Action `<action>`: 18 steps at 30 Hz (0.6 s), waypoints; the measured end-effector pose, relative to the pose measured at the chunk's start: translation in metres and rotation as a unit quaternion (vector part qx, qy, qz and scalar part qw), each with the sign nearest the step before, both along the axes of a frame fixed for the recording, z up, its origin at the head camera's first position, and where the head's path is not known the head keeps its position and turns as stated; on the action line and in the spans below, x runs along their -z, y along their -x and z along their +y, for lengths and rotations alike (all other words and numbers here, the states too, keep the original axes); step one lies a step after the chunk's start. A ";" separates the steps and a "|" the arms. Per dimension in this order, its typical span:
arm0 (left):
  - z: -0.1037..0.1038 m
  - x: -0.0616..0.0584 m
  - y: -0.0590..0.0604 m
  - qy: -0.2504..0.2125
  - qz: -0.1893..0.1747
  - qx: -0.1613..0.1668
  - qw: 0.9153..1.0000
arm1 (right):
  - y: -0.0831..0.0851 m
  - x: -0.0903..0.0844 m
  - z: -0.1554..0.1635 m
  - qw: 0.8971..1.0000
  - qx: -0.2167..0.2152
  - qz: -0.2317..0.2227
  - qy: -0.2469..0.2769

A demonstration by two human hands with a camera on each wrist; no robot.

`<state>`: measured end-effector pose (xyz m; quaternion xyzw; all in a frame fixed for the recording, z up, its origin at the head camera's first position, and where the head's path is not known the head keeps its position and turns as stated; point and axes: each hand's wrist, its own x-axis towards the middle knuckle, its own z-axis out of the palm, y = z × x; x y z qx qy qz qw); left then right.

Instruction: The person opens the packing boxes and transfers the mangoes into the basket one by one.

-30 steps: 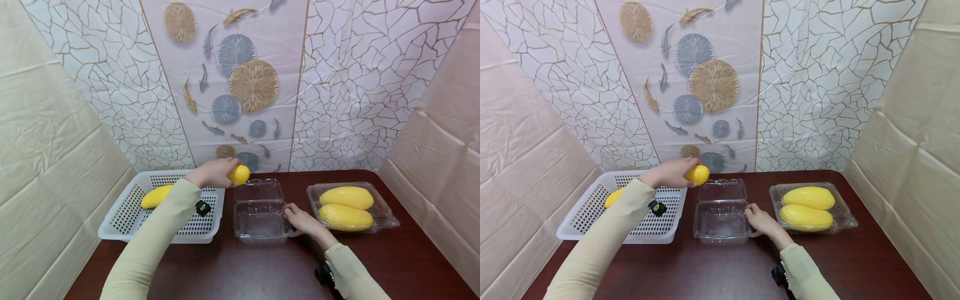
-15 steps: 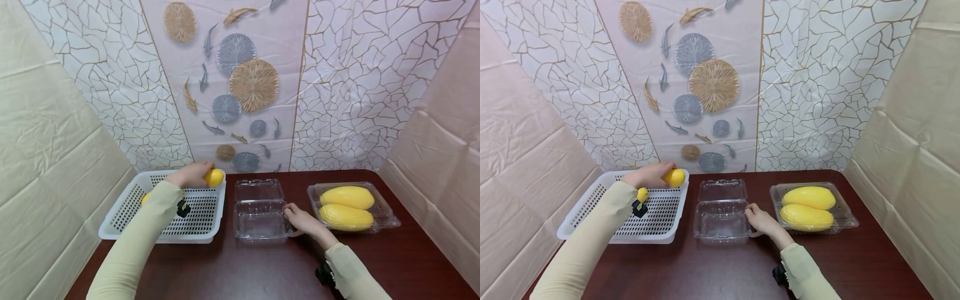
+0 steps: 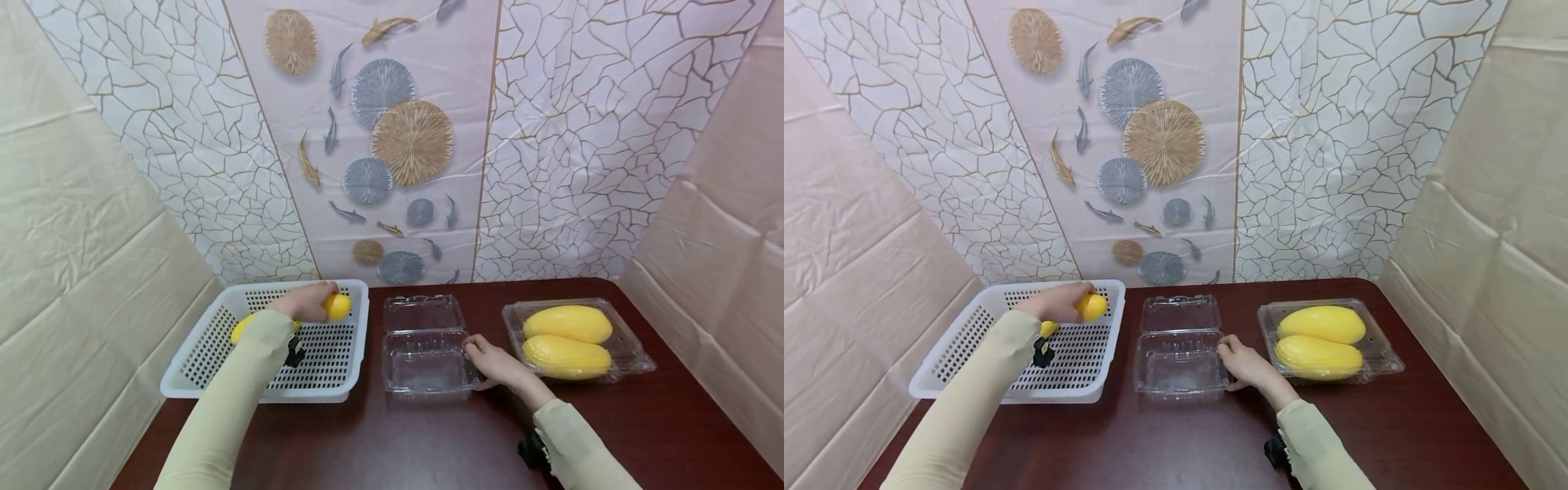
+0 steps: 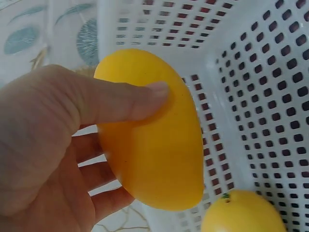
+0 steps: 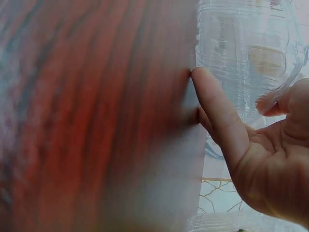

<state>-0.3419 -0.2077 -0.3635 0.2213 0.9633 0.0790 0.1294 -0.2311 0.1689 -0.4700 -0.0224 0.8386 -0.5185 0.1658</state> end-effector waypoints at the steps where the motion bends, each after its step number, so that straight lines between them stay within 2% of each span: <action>1: 0.000 0.003 0.000 0.001 -0.001 -0.002 1.000 | 0.000 0.000 0.000 1.000 0.001 0.000 0.002; 9: -0.002 0.018 0.003 0.001 -0.006 -0.005 1.000 | -0.001 -0.002 -0.002 1.000 -0.011 0.001 0.006; 15: -0.001 0.028 0.004 -0.009 -0.044 -0.021 0.999 | -0.002 -0.002 -0.001 1.000 -0.010 0.000 0.004; 18: -0.002 0.034 0.004 -0.007 -0.050 -0.028 0.998 | -0.001 -0.002 0.000 1.000 -0.010 0.001 0.001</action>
